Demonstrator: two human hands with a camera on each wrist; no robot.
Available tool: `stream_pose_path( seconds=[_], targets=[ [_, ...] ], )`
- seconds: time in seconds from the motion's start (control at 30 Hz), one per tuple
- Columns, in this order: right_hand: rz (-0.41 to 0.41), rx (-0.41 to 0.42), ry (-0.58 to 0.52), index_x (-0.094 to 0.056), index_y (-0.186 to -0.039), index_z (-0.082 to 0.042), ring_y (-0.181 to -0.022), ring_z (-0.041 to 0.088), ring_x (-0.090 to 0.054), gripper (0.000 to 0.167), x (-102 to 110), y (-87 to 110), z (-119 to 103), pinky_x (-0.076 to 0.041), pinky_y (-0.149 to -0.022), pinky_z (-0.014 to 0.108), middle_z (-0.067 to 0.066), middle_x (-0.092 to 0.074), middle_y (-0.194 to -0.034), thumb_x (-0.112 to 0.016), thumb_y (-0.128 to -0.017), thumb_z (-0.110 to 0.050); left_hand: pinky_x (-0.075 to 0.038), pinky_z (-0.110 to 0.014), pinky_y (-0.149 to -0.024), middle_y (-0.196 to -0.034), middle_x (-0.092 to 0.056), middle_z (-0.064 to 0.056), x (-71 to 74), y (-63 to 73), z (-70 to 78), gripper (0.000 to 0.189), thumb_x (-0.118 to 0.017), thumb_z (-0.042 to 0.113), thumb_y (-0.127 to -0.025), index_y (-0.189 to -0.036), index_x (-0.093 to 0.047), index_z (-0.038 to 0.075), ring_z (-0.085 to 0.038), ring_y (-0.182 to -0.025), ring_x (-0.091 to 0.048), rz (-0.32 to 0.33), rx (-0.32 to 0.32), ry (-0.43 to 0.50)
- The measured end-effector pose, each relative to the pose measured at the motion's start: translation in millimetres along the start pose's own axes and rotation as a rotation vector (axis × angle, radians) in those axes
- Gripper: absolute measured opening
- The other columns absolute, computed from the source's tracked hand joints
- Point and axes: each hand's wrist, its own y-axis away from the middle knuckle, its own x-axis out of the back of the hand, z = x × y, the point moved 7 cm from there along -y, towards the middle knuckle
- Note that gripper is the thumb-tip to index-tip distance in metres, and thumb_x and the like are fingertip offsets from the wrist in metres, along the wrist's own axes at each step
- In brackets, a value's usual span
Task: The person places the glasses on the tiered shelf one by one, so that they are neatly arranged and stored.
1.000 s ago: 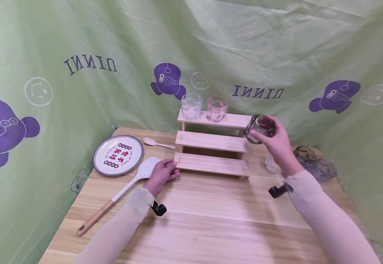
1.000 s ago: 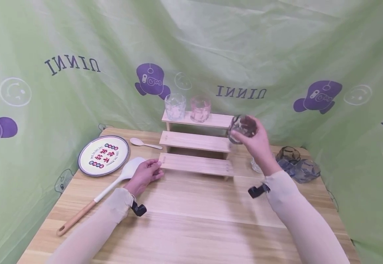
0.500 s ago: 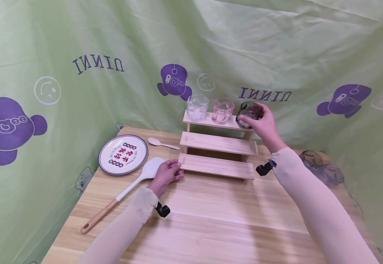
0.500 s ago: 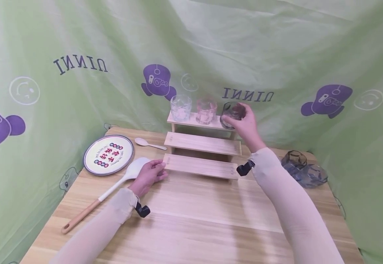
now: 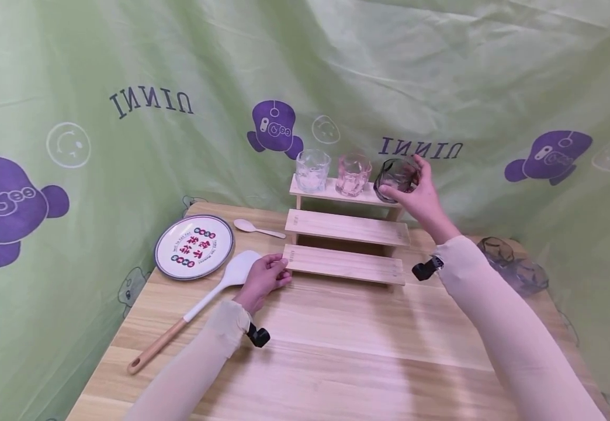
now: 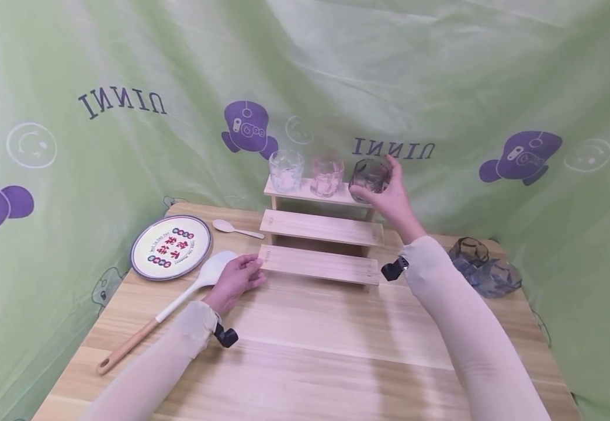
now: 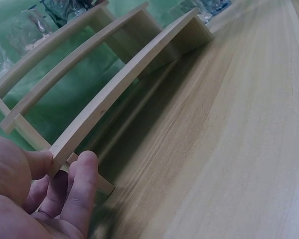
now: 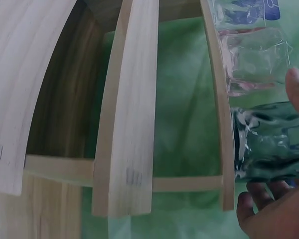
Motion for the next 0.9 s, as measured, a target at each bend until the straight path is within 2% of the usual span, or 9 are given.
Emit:
stream_pose_path(
  seconds=[0.2,0.3,0.43,0.57,0.67,0.8,0.9],
  targets=[
    [0.031,0.057,-0.025,-0.004,-0.162,-0.026,-0.145,0.029,-0.029,0.117,31,20.9,14,-0.023,-0.123,0.046,0.009,-0.027,-0.161,-0.088,-0.082,-0.029,-0.064,-0.035,-0.083,-0.103,-0.058,-0.014,-1.4,0.2,-0.9,0.039,-0.064,0.008,-0.101,-0.135,-0.051,-0.005,-0.021,-0.083,-0.065,-0.009,0.008,-0.001],
    [0.052,0.031,0.009,0.0,-0.162,-0.026,-0.146,0.032,-0.026,0.119,48,35.5,35,-0.022,-0.123,0.05,0.011,-0.024,-0.162,-0.088,-0.082,-0.029,-0.063,-0.036,-0.085,-0.104,-0.058,-0.015,0.3,-0.1,-0.6,0.039,-0.064,0.008,-0.101,-0.135,-0.051,-0.004,-0.022,-0.085,-0.065,-0.005,0.012,0.003],
    [0.046,-0.039,0.13,0.005,-0.162,-0.022,-0.146,0.042,-0.023,0.126,63,57.9,71,-0.024,-0.12,0.062,0.02,-0.02,-0.162,-0.089,-0.08,-0.036,-0.062,-0.037,-0.087,-0.106,-0.058,-0.015,2.0,0.1,0.4,0.041,-0.064,0.009,-0.101,-0.136,-0.05,-0.005,-0.023,-0.086,-0.065,-0.007,0.009,-0.001],
    [-0.003,-0.098,0.263,0.008,-0.162,-0.014,-0.143,0.052,-0.02,0.132,70,77.1,104,-0.024,-0.114,0.072,0.031,-0.016,-0.16,-0.09,-0.078,-0.041,-0.062,-0.037,-0.088,-0.108,-0.058,-0.016,1.9,0.8,2.1,0.042,-0.064,0.009,-0.101,-0.138,-0.049,-0.005,-0.023,-0.088,-0.065,-0.016,-0.001,-0.002],
    [-0.037,-0.098,0.319,0.006,-0.161,-0.006,-0.141,0.057,-0.02,0.13,72,86.7,117,-0.021,-0.113,0.074,0.037,-0.015,-0.157,-0.09,-0.079,-0.036,-0.062,-0.036,-0.087,-0.109,-0.058,-0.016,1.6,1.8,3.2,0.042,-0.063,0.009,-0.101,-0.138,-0.049,-0.005,-0.023,-0.088,-0.066,-0.017,-0.001,0.001],
    [-0.056,-0.057,0.356,-0.002,-0.159,0.002,-0.138,0.06,-0.022,0.122,71,93.7,123,-0.02,-0.113,0.075,0.04,-0.019,-0.154,-0.09,-0.08,-0.028,-0.063,-0.036,-0.086,-0.107,-0.058,-0.015,0.6,2.8,2.9,0.041,-0.063,0.01,-0.102,-0.137,-0.049,-0.005,-0.022,-0.086,-0.066,-0.015,0.005,0.003],
    [-0.074,-0.038,0.391,-0.007,-0.159,0.004,-0.136,0.061,-0.025,0.118,67,96.8,122,-0.023,-0.111,0.075,0.04,-0.023,-0.152,-0.09,-0.08,-0.027,-0.063,-0.036,-0.085,-0.106,-0.058,-0.014,0.2,2.7,1.5,0.04,-0.063,0.011,-0.102,-0.137,-0.049,-0.004,-0.022,-0.087,-0.066,-0.014,0.013,0.0]
  ],
)
